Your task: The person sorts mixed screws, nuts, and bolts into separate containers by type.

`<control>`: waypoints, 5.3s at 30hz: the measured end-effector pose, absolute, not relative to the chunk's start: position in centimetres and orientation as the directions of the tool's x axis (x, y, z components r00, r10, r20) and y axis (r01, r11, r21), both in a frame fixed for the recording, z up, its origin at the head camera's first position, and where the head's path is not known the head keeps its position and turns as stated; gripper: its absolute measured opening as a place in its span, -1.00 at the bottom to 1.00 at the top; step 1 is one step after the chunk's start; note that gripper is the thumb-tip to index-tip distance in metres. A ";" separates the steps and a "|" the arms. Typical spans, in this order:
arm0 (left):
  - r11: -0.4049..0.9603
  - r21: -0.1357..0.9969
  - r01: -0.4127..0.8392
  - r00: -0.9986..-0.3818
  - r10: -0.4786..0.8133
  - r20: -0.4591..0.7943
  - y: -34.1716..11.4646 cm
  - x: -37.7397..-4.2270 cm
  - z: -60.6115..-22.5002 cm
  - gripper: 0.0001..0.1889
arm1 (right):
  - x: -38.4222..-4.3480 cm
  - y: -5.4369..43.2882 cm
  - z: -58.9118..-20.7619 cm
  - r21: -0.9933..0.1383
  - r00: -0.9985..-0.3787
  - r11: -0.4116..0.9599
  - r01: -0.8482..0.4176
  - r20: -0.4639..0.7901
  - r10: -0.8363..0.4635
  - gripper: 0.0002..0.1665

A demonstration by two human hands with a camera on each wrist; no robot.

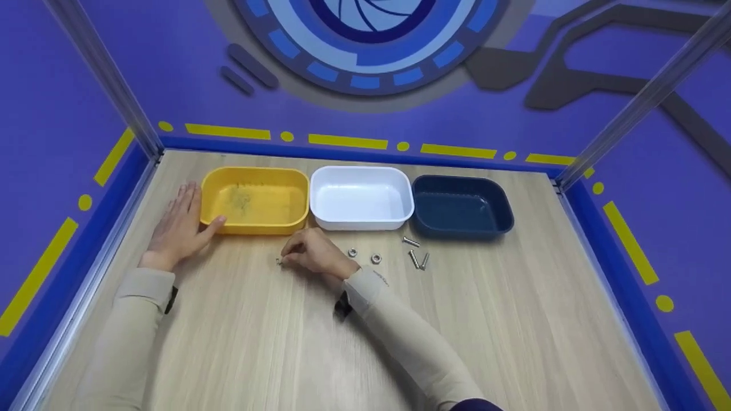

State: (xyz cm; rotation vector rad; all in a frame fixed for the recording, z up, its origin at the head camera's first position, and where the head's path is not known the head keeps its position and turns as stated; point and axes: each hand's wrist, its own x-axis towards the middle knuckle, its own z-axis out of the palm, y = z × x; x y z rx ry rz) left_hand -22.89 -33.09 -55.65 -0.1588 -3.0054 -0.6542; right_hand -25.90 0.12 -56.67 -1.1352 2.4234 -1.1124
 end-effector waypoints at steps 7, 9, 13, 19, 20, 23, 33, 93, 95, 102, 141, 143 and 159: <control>0.915 0.388 0.113 -0.993 0.097 0.060 -33.4 -23.2 -55.5 0.08 | -26.3 -0.4 -54.4 -0.742 -0.662 0.408 -0.531 0.064 -0.747 -0.87; 0.915 0.389 0.106 -0.994 0.093 0.053 -33.6 -23.0 -55.6 0.08 | -26.5 -0.7 -53.8 -0.732 -0.650 0.407 -0.546 0.063 -0.758 -0.87; 0.910 0.397 0.123 -0.992 0.104 0.070 -33.9 -22.9 -55.5 0.08 | -27.0 -1.4 -52.7 -0.698 -0.631 0.407 -0.589 0.083 -0.772 -0.88; 0.905 0.400 0.149 -0.989 0.130 0.074 -33.7 -23.3 -55.5 0.07 | -27.9 -1.6 -51.0 -0.699 -0.653 0.401 -0.591 0.123 -0.747 -0.88; 0.904 0.400 0.150 -0.989 0.131 0.074 -33.6 -23.4 -55.5 0.07 | -28.1 -1.7 -50.8 -0.702 -0.656 0.401 -0.589 0.125 -0.744 -0.88; 0.904 0.401 0.146 -0.989 0.128 0.073 -33.6 -23.5 -55.5 0.08 | -28.6 -1.9 -50.2 -0.702 -0.656 0.398 -0.591 0.131 -0.744 -0.87; 0.904 0.405 0.141 -0.990 0.126 0.062 -33.5 -23.5 -55.8 0.09 | -29.9 -3.5 -48.9 -0.682 -0.676 0.428 -0.593 0.133 -0.725 -0.84; 0.913 0.388 0.125 -0.991 0.135 0.003 -33.4 -23.7 -55.1 0.09 | -34.2 -8.1 -48.1 -0.654 -0.827 0.576 -0.490 0.141 -0.544 -0.73; 0.913 0.389 0.122 -0.991 0.132 0.001 -33.4 -23.7 -55.0 0.10 | -33.9 -7.9 -48.0 -0.652 -0.823 0.574 -0.495 0.141 -0.550 -0.72; 0.912 0.389 0.132 -0.991 0.136 0.018 -33.7 -23.7 -54.9 0.09 | -32.9 -6.6 -48.2 -0.605 -0.765 0.536 -0.589 0.206 -0.610 -0.70; 0.906 0.405 0.122 -0.992 0.125 0.019 -33.7 -23.5 -55.4 0.11 | -26.5 -1.8 -54.2 -0.619 -0.662 0.419 -0.664 0.225 -0.715 -0.74; 0.904 0.407 0.126 -0.992 0.128 0.024 -33.7 -23.6 -55.4 0.11 | -26.4 -1.6 -54.4 -0.619 -0.656 0.411 -0.670 0.234 -0.718 -0.74; 0.904 0.406 0.135 -0.991 0.129 0.043 -33.7 -23.9 -55.1 0.10 | -25.5 -0.8 -56.8 -0.602 -0.643 0.423 -0.678 0.205 -0.738 -0.80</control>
